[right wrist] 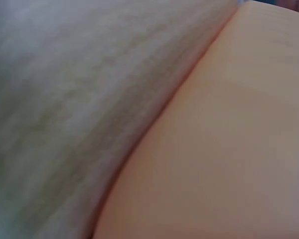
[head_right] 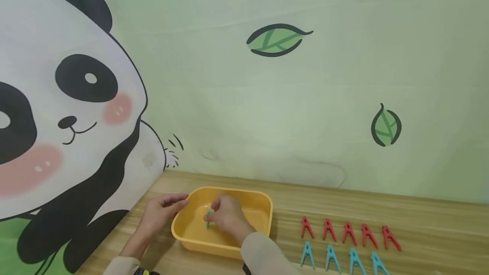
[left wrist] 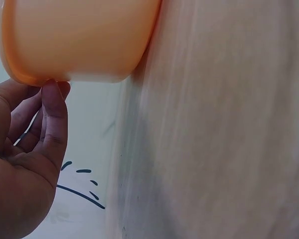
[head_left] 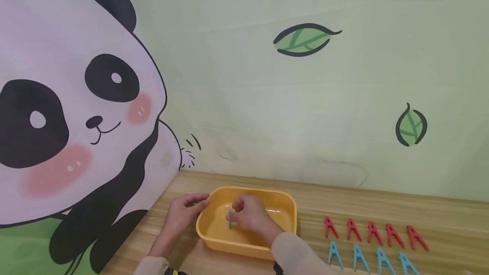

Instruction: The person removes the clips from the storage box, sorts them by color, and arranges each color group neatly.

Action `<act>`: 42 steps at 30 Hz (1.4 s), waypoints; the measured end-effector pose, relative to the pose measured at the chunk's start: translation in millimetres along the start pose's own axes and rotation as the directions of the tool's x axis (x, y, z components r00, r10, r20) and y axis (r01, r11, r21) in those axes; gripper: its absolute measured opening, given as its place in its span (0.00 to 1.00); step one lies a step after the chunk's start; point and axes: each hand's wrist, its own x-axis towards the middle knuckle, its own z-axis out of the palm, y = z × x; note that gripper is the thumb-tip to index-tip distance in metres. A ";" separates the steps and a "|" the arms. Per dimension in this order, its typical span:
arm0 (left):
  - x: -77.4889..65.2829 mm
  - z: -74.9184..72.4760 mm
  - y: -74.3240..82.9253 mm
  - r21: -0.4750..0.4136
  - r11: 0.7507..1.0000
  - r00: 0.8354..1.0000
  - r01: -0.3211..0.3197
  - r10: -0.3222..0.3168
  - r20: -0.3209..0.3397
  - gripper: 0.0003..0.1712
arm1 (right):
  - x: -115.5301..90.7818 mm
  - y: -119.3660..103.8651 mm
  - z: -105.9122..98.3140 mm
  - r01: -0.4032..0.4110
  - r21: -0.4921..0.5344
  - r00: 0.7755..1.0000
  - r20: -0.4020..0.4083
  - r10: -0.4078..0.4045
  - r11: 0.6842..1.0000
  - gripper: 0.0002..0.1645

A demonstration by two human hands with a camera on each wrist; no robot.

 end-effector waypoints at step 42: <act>0.5 -0.8 -2.3 0.000 1.000 1.000 0.006 -0.006 -0.002 0.13 | -5.1 0.7 6.3 0.071 -0.211 0.995 0.085 -0.054 0.975 0.14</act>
